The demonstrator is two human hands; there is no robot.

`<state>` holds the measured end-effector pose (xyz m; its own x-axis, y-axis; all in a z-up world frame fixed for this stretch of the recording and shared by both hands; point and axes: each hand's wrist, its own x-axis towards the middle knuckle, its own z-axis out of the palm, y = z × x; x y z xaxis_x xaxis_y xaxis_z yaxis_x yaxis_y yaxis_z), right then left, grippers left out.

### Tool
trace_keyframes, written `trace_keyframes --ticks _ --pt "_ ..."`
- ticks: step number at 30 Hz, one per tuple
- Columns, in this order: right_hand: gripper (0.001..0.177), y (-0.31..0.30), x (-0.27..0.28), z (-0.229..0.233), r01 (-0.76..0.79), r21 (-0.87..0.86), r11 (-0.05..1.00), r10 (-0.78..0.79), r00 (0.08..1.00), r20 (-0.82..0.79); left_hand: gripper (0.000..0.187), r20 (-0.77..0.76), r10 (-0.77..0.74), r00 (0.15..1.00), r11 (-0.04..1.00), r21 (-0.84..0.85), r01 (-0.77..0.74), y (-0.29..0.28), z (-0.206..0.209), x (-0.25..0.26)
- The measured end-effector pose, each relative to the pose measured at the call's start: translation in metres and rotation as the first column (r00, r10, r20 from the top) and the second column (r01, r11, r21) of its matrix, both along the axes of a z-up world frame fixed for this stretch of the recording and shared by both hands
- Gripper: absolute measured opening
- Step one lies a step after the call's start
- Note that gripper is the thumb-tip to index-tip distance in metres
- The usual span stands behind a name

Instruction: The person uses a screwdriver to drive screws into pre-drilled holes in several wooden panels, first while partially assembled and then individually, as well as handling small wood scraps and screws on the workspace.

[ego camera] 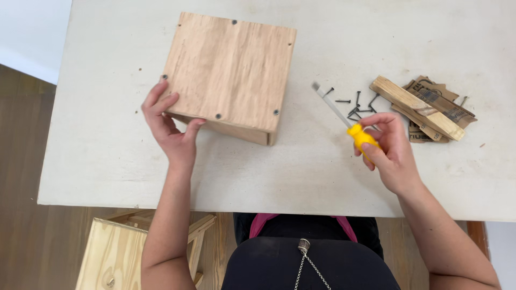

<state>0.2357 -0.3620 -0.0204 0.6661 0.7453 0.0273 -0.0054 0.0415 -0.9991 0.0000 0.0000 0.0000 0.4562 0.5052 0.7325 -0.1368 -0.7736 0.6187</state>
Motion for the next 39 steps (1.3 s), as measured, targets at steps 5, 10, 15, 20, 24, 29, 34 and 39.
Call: trace_keyframes --ticks 5,10,15,20,24,29,34,39 --pt "0.031 0.016 0.002 0.058 0.056 0.098 0.994 -0.096 0.877 0.471 0.068 0.13 0.095 0.987 0.991 -0.104 -0.082 -0.032 0.009 0.016" --pt "0.032 0.042 -0.004 0.1 0.118 0.313 0.942 -0.254 0.862 0.44 0.071 0.144 0.136 0.98 0.99 -0.042 -0.132 -0.037 0.006 0.028" --pt "0.041 0.062 0.006 0.096 0.166 0.434 0.885 -0.335 0.875 0.349 0.085 0.114 0.07 0.991 0.997 0.023 -0.073 -0.014 -0.002 0.018" --pt "0.027 0.066 0.009 0.087 0.34 0.376 0.862 -0.279 0.938 -0.208 0.102 0.092 -0.483 0.871 0.798 -0.363 0.481 0.028 0.017 0.007" --pt "0.03 0.074 -0.019 0.093 0.194 0.317 0.928 -0.195 0.98 -0.027 0.112 -0.005 -0.446 0.895 0.794 -0.464 0.393 0.063 0.012 0.034" --pt "0.059 0.097 -0.04 0.05 0.231 -0.593 0.772 0.36 0.61 0.706 0.105 0.149 -0.511 0.846 0.642 -0.589 0.491 0.081 -0.013 0.073" --pt "0.035 0.104 -0.035 0.012 0.219 -0.263 0.94 0.186 0.318 0.93 0.097 0.106 -0.421 0.901 0.676 -0.626 0.389 0.077 -0.004 0.084" --pt "0.034 0.105 -0.016 0.018 0.141 -0.347 0.927 0.274 0.375 0.886 0.078 -0.116 -0.265 0.957 0.776 -0.615 0.14 0.063 0.023 0.081"
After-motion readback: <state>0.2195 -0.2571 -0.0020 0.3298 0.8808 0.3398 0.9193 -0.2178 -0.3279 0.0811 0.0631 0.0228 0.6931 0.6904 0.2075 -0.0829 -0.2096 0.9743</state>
